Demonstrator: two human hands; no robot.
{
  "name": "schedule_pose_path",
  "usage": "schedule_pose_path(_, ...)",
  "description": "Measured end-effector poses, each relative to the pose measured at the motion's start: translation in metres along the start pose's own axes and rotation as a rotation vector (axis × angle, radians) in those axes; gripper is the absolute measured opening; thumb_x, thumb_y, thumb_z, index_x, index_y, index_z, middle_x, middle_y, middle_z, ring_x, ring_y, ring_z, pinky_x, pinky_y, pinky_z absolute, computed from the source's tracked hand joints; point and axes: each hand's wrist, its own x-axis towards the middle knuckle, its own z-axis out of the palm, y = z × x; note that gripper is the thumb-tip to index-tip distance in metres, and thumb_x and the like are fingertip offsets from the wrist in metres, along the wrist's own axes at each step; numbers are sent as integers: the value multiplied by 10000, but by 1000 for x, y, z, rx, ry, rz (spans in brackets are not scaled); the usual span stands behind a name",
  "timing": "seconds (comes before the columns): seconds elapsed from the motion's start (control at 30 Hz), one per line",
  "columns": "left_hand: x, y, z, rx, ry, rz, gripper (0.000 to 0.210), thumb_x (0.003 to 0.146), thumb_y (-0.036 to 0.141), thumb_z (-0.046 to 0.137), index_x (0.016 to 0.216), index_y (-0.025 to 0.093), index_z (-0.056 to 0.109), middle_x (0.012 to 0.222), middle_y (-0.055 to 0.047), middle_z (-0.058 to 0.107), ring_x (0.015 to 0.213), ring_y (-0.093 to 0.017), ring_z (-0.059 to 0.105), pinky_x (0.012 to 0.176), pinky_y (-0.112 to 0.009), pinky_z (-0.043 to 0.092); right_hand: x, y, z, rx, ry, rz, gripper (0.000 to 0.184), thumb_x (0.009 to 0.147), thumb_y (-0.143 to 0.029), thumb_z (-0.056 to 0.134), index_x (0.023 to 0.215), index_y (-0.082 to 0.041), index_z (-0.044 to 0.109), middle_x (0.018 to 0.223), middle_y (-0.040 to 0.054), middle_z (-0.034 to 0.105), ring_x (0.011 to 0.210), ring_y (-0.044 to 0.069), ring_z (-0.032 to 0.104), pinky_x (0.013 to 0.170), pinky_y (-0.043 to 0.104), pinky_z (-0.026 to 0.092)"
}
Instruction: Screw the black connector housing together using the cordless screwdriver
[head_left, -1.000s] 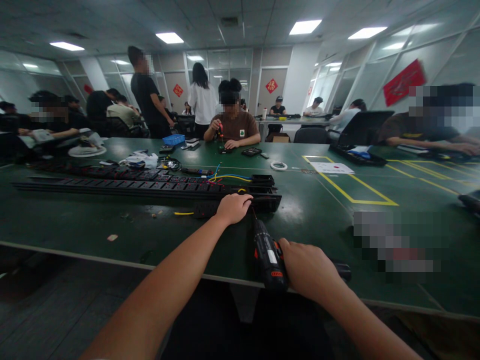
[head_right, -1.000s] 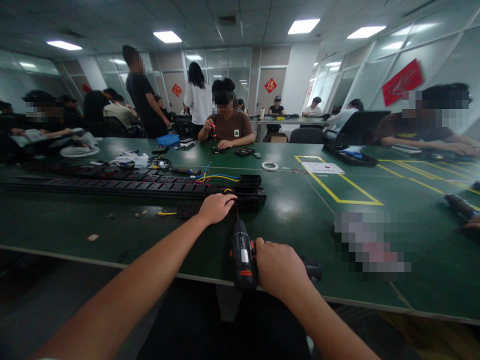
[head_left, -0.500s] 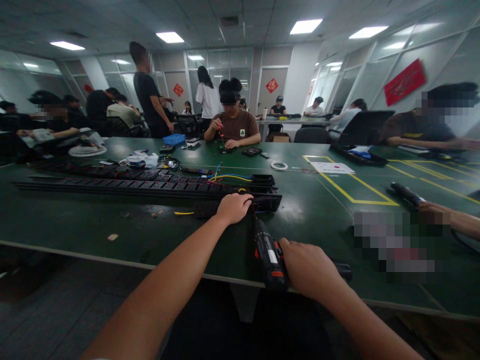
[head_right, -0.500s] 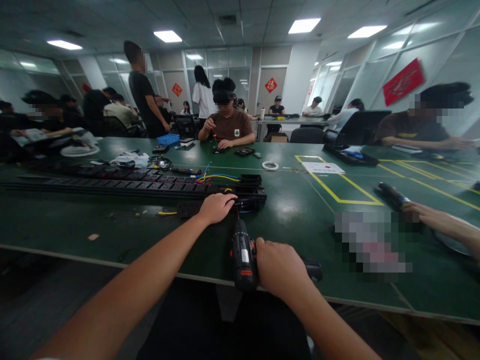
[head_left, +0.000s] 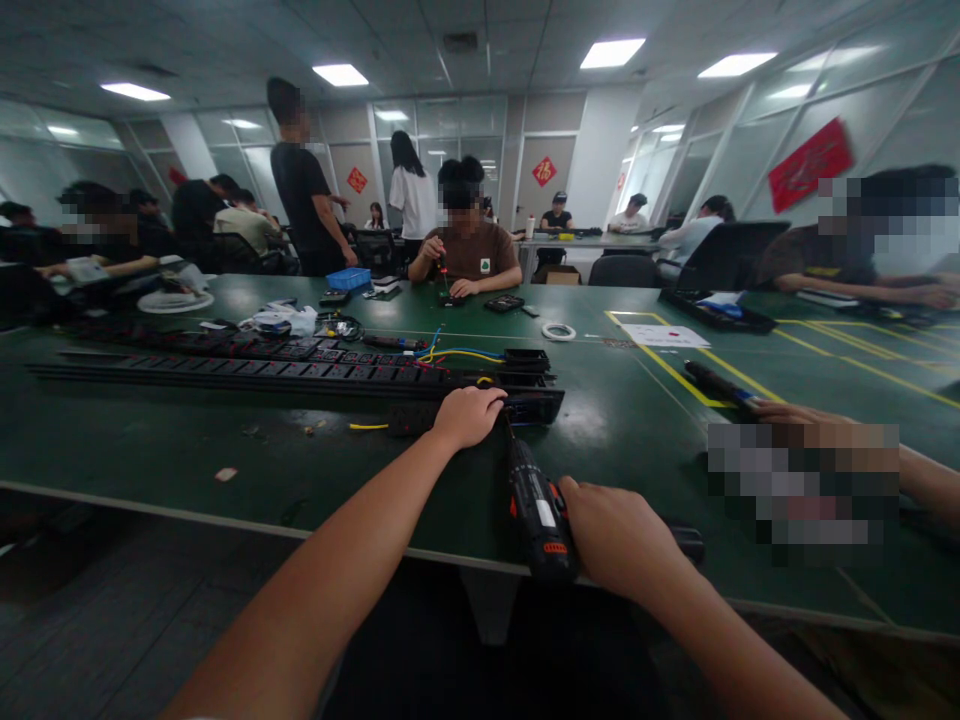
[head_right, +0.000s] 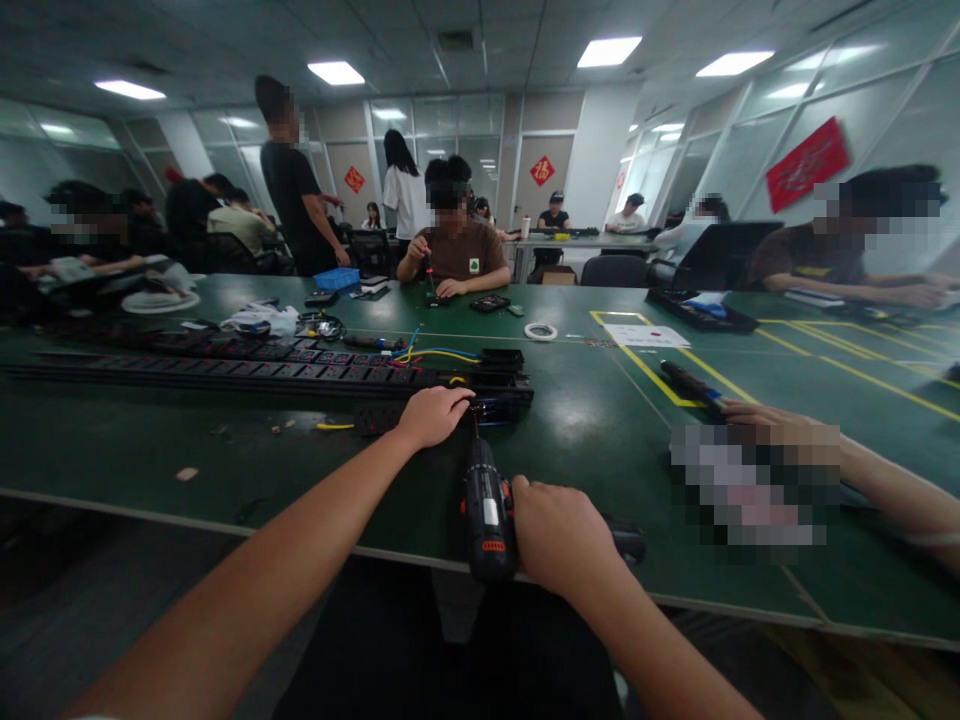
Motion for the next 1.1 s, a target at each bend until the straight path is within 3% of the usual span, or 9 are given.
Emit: schedule_pose_path(1.1,0,1,0,15,-3,-4,376,1030,380,413,1309,326,660,1136,-43,741,1035,-226,684,944,-352,497,-1,0,3,-39,33,-6,220,865,-111,506,1060,-163,596,986,144,754,910,324,753,694,352,483)
